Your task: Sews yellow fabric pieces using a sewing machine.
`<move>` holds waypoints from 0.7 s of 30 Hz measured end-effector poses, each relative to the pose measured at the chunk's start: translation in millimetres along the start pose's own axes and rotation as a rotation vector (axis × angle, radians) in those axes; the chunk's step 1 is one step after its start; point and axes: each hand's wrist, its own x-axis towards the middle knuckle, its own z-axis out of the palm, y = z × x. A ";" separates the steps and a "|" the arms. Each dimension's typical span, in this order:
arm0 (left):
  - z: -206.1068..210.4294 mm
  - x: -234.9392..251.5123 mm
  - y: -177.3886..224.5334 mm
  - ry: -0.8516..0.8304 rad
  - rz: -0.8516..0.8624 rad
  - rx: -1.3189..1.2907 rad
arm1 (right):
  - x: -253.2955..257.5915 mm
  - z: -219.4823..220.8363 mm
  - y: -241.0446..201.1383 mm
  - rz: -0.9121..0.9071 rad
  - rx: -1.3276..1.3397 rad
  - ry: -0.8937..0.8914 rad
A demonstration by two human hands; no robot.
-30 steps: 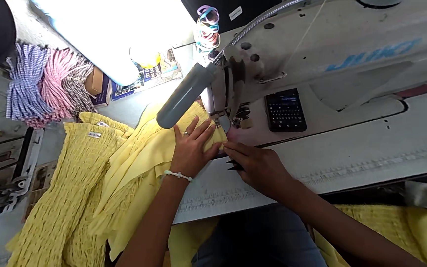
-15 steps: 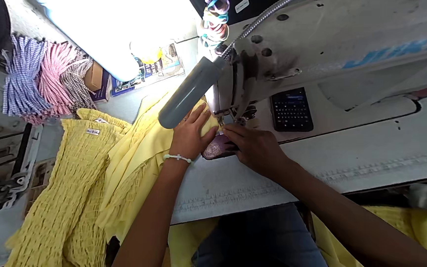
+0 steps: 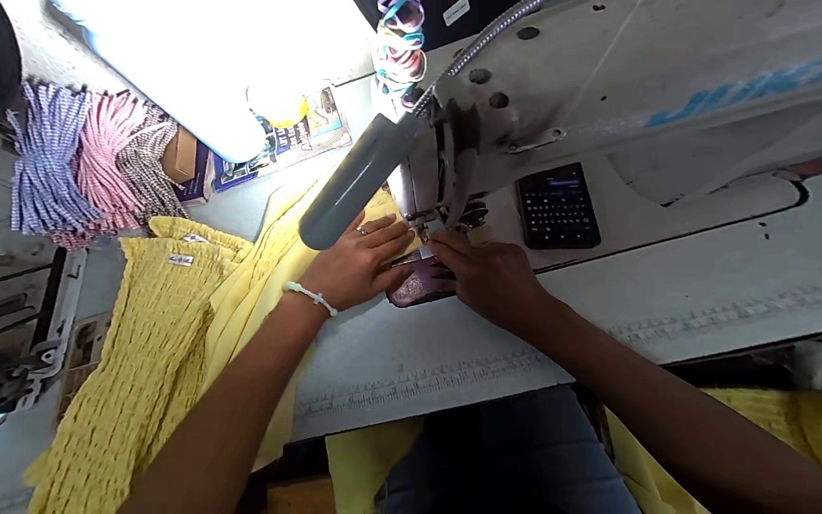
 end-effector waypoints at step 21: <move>27.2 -8.3 53.4 0.062 -0.449 -0.130 | 6.4 -7.4 18.2 -0.029 0.020 -0.036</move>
